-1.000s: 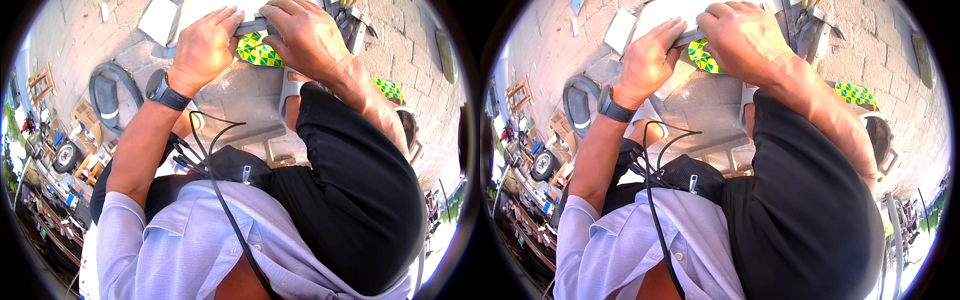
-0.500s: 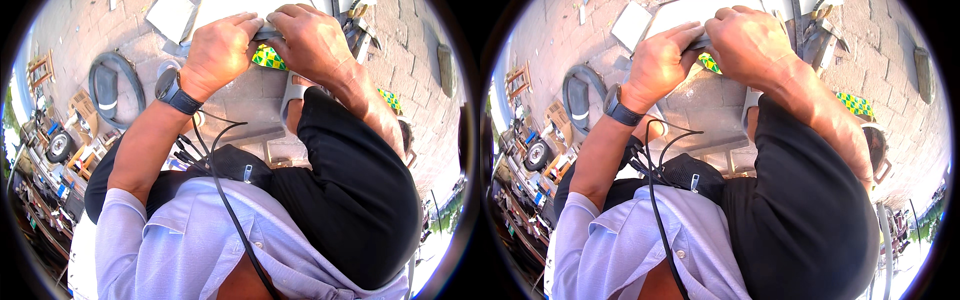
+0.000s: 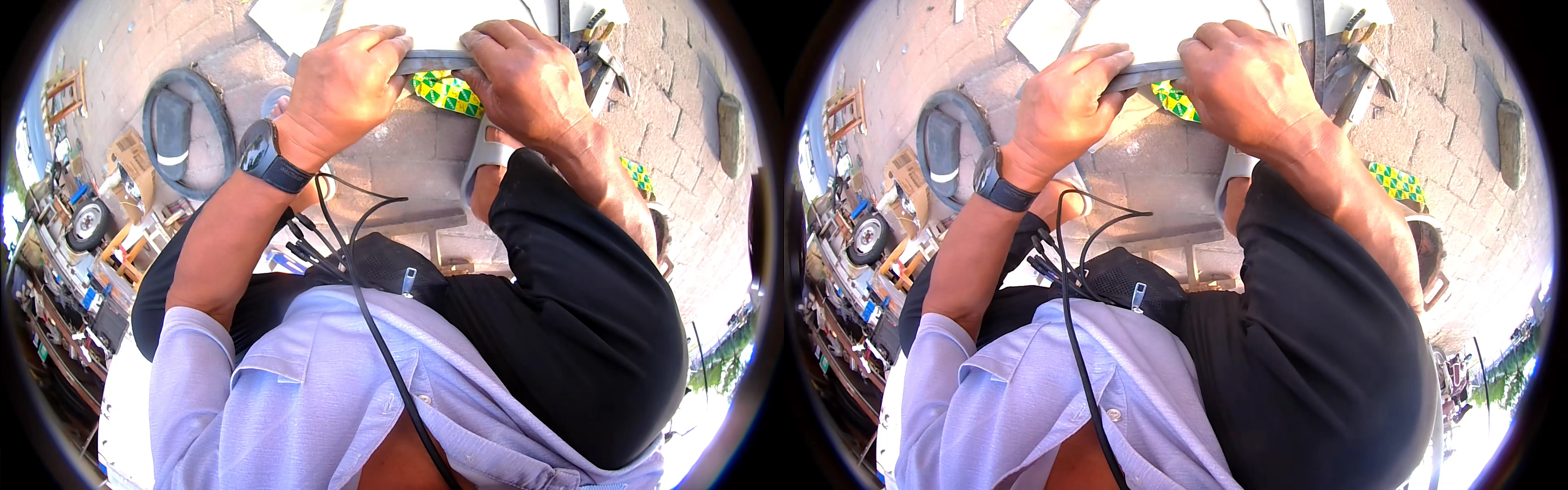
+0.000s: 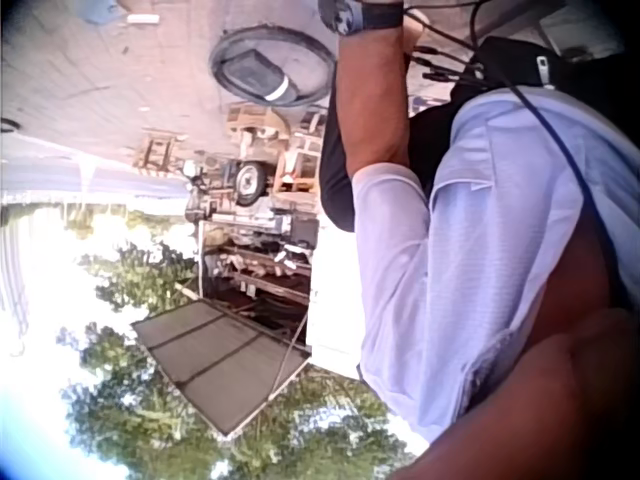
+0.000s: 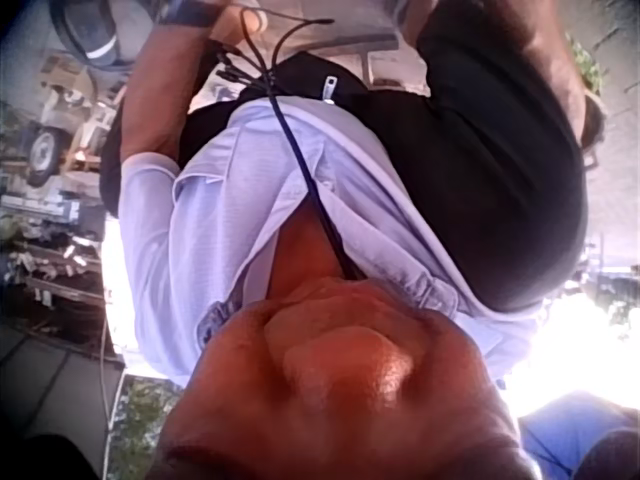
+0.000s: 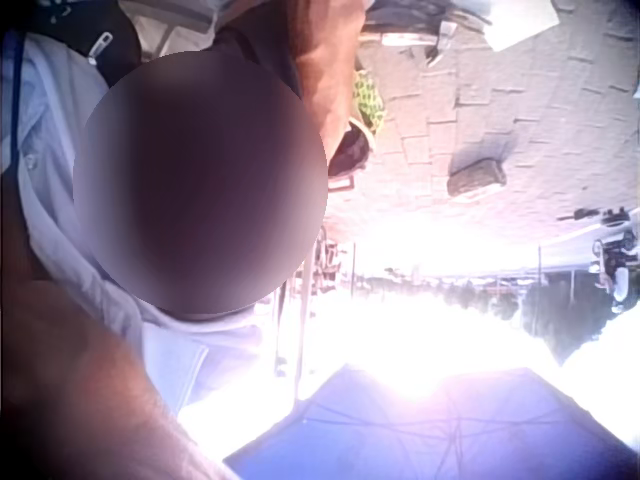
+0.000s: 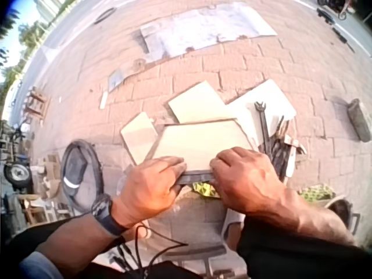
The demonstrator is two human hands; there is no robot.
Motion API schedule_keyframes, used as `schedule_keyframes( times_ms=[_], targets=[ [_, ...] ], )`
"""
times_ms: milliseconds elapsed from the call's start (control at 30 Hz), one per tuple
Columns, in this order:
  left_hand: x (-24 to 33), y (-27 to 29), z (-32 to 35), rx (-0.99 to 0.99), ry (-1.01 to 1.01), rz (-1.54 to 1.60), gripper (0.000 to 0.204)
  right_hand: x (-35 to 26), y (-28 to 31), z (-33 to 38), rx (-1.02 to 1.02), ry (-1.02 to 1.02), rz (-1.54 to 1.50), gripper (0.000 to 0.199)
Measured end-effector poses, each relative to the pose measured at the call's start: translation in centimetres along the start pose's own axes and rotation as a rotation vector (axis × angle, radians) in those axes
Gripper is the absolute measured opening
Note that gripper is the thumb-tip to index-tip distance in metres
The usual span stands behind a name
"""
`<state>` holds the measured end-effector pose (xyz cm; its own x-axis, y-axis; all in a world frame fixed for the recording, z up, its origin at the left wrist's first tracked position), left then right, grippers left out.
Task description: The person sits on the ground and uses a hammer to bend and shape a metal strip into a rectangular frame. They then use pliers to adjust the corners and fit the frame onto a flat rectangular panel, securing it in place.
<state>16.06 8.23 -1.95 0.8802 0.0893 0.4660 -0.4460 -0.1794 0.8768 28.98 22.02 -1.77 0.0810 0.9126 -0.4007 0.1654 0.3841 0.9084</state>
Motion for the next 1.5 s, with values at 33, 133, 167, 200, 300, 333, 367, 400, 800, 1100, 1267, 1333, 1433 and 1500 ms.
schedule_keyframes(
  times_ms=[33,133,167,200,300,333,367,400,800,1100,1267,1333,1433,1500],
  targets=[
    [-0.1,0.0,0.0,-0.001,-0.006,0.011,0.031,0.0,0.0,0.0,-0.002,0.001,0.006,0.018],
    [-0.2,0.0,-0.1,-0.034,-0.01,0.026,0.03,-0.1,-0.1,0.1,-0.003,0.003,0.015,0.019],
    [-0.2,0.1,-0.1,-0.039,-0.011,0.025,0.029,-0.1,-0.1,0.0,-0.001,0.004,0.013,0.019],
    [-0.2,0.2,-0.1,-0.044,-0.011,0.023,0.029,-0.2,-0.1,0.0,0.001,0.005,0.01,0.02],
    [-0.4,0.2,0.0,-0.034,-0.013,0.023,0.028,-0.4,0.1,-0.2,0.0,-0.005,0.026,0.022],
    [-0.5,0.1,0.0,-0.027,-0.016,0.024,0.028,-0.5,0.1,-0.3,0.016,0.004,0.011,0.022],
    [-0.6,0.1,0.0,-0.019,-0.018,0.025,0.028,-0.7,0.0,-0.4,0.031,0.014,-0.004,0.023],
    [-0.6,0.1,-0.1,-0.011,-0.02,0.026,0.028,-0.8,0.0,-0.5,0.047,0.024,-0.019,0.023],
    [-0.6,-0.5,0.8,0.032,-0.002,0.016,0.03,-1.1,-1.0,-0.9,0.014,0.083,-0.036,0.023],
    [-0.8,-0.9,1.0,-0.023,0.004,0.022,0.026,-0.7,-1.5,-0.7,-0.173,0.052,-0.049,0.024],
    [-1.1,-1.1,0.5,-0.143,0.013,0.025,0.023,-0.4,-1.9,-1.0,-0.047,0.082,-0.102,0.018],
    [-1.2,-1.5,0.6,-0.181,0.028,0.019,0.022,-0.3,-2.3,-0.9,-0.059,0.077,-0.077,0.017],
    [-0.9,-2.4,1.1,-0.17,0.045,0.024,0.02,-0.7,-2.9,0.1,-0.086,0.069,-0.083,0.014],
    [-0.3,-3.2,2.1,-0.056,0.026,0.047,0.019,-0.9,-3.5,0.9,-0.061,0.086,-0.08,0.013]
  ],
)
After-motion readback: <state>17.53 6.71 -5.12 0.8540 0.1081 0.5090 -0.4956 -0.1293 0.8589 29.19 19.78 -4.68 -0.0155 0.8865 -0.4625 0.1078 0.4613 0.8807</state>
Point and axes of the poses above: each hand's wrist, its own z-axis away from the middle knuckle, its own y-axis out of the back of the hand, x = y × z, the point moved 5 cm from there along -z, towards the middle knuckle, and after that the axes turned 3 degrees about -x, right-handed, at the moved point
